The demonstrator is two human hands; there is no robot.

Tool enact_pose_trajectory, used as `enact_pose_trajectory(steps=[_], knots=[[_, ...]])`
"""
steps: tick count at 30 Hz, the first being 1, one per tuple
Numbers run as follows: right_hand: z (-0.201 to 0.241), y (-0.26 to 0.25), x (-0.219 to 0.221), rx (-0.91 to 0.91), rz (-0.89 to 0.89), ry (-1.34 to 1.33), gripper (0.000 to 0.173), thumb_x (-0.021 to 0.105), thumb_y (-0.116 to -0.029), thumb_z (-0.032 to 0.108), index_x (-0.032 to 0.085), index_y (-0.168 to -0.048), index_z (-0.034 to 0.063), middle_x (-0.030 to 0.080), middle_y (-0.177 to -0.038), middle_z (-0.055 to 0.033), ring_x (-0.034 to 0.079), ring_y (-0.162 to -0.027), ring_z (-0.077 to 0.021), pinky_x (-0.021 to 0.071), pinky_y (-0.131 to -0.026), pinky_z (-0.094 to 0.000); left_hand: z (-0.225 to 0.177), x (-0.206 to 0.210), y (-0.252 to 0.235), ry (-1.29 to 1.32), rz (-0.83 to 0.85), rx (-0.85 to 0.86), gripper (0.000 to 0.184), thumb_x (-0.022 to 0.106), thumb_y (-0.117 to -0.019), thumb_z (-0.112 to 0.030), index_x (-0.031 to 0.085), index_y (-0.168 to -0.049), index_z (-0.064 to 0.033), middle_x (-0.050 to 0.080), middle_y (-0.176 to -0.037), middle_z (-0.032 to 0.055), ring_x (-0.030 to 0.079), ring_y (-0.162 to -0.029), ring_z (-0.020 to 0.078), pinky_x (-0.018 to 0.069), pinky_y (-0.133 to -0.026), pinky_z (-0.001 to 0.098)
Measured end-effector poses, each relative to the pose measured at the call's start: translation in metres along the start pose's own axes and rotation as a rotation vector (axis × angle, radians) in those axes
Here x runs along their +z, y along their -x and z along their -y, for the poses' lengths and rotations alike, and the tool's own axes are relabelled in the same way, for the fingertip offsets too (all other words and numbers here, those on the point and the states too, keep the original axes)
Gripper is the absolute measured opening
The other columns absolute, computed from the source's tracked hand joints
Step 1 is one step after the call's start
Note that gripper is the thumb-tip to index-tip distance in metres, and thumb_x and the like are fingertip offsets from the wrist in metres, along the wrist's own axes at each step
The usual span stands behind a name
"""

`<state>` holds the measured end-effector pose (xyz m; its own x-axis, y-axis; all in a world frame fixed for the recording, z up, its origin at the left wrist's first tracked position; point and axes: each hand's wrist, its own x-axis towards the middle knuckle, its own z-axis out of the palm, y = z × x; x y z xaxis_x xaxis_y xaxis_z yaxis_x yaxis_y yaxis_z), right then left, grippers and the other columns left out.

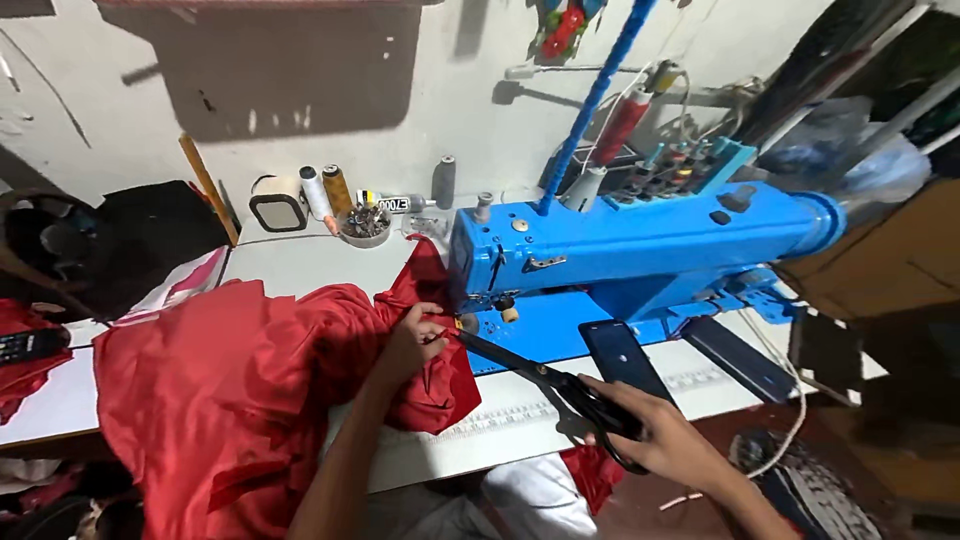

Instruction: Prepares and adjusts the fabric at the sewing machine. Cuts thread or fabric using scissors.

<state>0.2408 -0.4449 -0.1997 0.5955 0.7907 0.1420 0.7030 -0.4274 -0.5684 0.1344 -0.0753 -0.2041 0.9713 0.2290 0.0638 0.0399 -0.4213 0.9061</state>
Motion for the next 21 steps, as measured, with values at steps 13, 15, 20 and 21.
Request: enact_pose_trajectory(steps=[13, 15, 20, 21], knots=[[0.0002, -0.0067, -0.0045, 0.095, 0.086, -0.181, 0.070, 0.075, -0.0807, 0.042, 0.062, -0.141, 0.0083, 0.072, -0.122, -0.0086, 0.069, -0.106, -0.0124, 0.0563, -0.094, -0.0326, 0.0089, 0.0061, -0.0025, 0.178, -0.019, 0.019, 0.069, 0.061, -0.0864, 0.002, 0.033, -0.149, 0.0071, 0.071, -0.106, 0.0111, 0.067, -0.095, 0.0104, 0.0538, -0.087, 0.0284], [-0.0009, -0.0041, -0.0046, 0.102, 0.086, -0.198, 0.072, 0.076, -0.0806, 0.044, 0.062, -0.141, 0.0088, 0.072, -0.121, -0.0061, 0.068, -0.105, -0.0085, 0.0566, -0.093, -0.0288, 0.0084, 0.0061, -0.0020, 0.187, -0.023, 0.015, 0.070, 0.061, -0.0863, 0.002, 0.033, -0.150, 0.0069, 0.071, -0.105, 0.0113, 0.067, -0.095, 0.0107, 0.0540, -0.087, 0.0284], [0.0058, -0.0058, -0.0005, 0.089, 0.063, -0.220, 0.071, 0.076, -0.0811, 0.042, 0.062, -0.140, 0.0069, 0.072, -0.120, -0.0085, 0.069, -0.105, -0.0111, 0.0572, -0.093, -0.0317, 0.0066, 0.0047, -0.0013, 0.170, -0.002, 0.000, 0.070, 0.062, -0.0872, 0.002, 0.032, -0.151, 0.0058, 0.071, -0.105, 0.0117, 0.067, -0.093, 0.0108, 0.0541, -0.087, 0.0297], [0.0070, -0.0078, 0.0005, 0.083, 0.067, -0.215, 0.071, 0.076, -0.0814, 0.044, 0.062, -0.141, 0.0068, 0.072, -0.120, -0.0088, 0.069, -0.105, -0.0111, 0.0571, -0.093, -0.0315, 0.0060, 0.0044, -0.0010, 0.171, -0.002, -0.003, 0.070, 0.062, -0.0872, 0.002, 0.032, -0.151, 0.0058, 0.071, -0.105, 0.0118, 0.067, -0.094, 0.0106, 0.0541, -0.087, 0.0298]])
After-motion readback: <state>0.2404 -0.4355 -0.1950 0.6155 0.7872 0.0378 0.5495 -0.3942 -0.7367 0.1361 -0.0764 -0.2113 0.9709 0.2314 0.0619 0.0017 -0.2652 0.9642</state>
